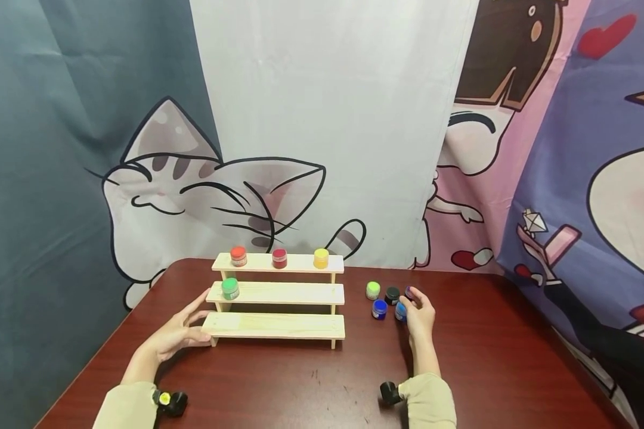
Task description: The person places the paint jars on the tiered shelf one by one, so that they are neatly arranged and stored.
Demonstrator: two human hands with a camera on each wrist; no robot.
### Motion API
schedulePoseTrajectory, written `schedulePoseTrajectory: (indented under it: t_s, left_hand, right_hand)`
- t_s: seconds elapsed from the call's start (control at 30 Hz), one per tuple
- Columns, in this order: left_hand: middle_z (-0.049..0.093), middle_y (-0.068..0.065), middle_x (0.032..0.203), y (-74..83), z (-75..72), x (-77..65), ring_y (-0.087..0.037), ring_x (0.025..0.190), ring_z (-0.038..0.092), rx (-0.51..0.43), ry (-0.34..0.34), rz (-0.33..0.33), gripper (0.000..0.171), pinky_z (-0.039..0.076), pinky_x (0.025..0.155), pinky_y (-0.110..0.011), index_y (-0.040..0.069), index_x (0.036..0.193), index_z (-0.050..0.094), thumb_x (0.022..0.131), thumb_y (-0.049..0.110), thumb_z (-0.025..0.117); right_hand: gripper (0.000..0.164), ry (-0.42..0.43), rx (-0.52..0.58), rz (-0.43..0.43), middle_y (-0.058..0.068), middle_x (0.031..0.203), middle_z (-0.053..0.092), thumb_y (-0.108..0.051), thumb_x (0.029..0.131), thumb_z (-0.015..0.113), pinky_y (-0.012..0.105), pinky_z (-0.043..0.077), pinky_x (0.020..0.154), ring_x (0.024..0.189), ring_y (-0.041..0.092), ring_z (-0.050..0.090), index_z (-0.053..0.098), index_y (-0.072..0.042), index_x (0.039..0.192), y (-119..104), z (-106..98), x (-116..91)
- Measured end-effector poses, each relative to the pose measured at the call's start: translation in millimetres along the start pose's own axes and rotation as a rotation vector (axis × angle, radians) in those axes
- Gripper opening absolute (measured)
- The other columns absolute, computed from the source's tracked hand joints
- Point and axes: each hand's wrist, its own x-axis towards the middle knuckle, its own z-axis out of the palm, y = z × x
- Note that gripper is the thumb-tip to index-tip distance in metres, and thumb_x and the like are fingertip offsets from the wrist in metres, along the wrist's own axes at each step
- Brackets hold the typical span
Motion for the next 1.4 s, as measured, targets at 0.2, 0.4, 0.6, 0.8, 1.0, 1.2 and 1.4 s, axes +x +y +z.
schedulePoseTrajectory:
  t_s: [0.2,0.4,0.6,0.8,1.0,1.2,1.4]
  left_hand:
    - [0.018,-0.036,0.151,1.7,-1.8,-1.0,-0.020,0.095,0.065,0.003,0.003,-0.001,0.110,0.059,0.081,-0.033,0.023,0.158,-0.003,0.079,-0.009,0.066]
    - [0.017,-0.036,0.152,0.6,-2.0,-1.8,-0.020,0.096,0.065,-0.003,0.006,-0.005,0.109,0.058,0.081,-0.032,0.024,0.158,-0.003,0.080,-0.010,0.066]
    - [0.018,-0.036,0.152,-1.1,-0.4,-2.3,-0.020,0.093,0.066,-0.003,0.019,-0.014,0.110,0.059,0.080,-0.032,0.025,0.158,-0.002,0.080,-0.009,0.067]
    - [0.016,-0.035,0.153,-1.9,-1.2,-1.7,-0.020,0.091,0.067,-0.011,0.023,-0.020,0.110,0.059,0.080,-0.032,0.025,0.158,-0.002,0.079,-0.010,0.067]
    - [0.014,-0.035,0.153,-2.5,-1.5,-1.3,-0.019,0.086,0.068,-0.008,0.024,-0.025,0.110,0.058,0.080,-0.030,0.025,0.158,-0.002,0.079,-0.009,0.067]
    - [0.017,-0.034,0.153,-1.1,-0.6,-1.3,-0.019,0.087,0.067,0.006,0.024,-0.026,0.109,0.058,0.080,-0.030,0.026,0.158,-0.001,0.080,-0.008,0.067]
    - [0.017,-0.034,0.153,1.4,-2.2,0.5,-0.019,0.087,0.067,0.016,0.021,-0.025,0.108,0.059,0.081,-0.030,0.027,0.158,0.000,0.081,-0.007,0.066]
  right_hand:
    - [0.058,-0.097,-0.085,0.061,0.025,0.154,0.034,-0.017,0.096,0.058,0.006,0.040,0.071,0.103,-0.002,0.048,0.037,0.001,0.147,4,-1,4]
    - [0.062,-0.208,-0.220,0.087,0.031,0.154,0.028,-0.021,0.097,0.057,0.024,0.048,0.093,0.130,0.038,0.041,0.032,0.003,0.149,8,-4,7]
    - [0.061,-0.229,-0.353,0.035,0.035,0.147,0.034,-0.013,0.093,0.059,0.049,0.039,0.109,0.129,0.042,0.041,0.035,0.006,0.146,11,-7,6]
    - [0.056,-0.175,-0.359,0.021,0.033,0.142,0.045,-0.011,0.092,0.063,0.017,0.044,0.082,0.124,0.035,0.047,0.044,0.006,0.142,14,-8,6]
    - [0.057,-0.160,-0.329,0.042,0.032,0.140,0.046,-0.013,0.091,0.065,0.011,0.045,0.074,0.103,0.016,0.058,0.045,0.005,0.141,15,-8,6]
    - [0.056,-0.130,-0.284,0.041,0.032,0.141,0.045,-0.011,0.092,0.063,0.006,0.042,0.066,0.103,0.017,0.055,0.044,0.007,0.141,15,-9,6]
    - [0.059,-0.150,-0.311,0.019,0.032,0.146,0.041,-0.014,0.093,0.062,0.033,0.044,0.103,0.131,0.036,0.041,0.041,0.005,0.144,11,-13,5]
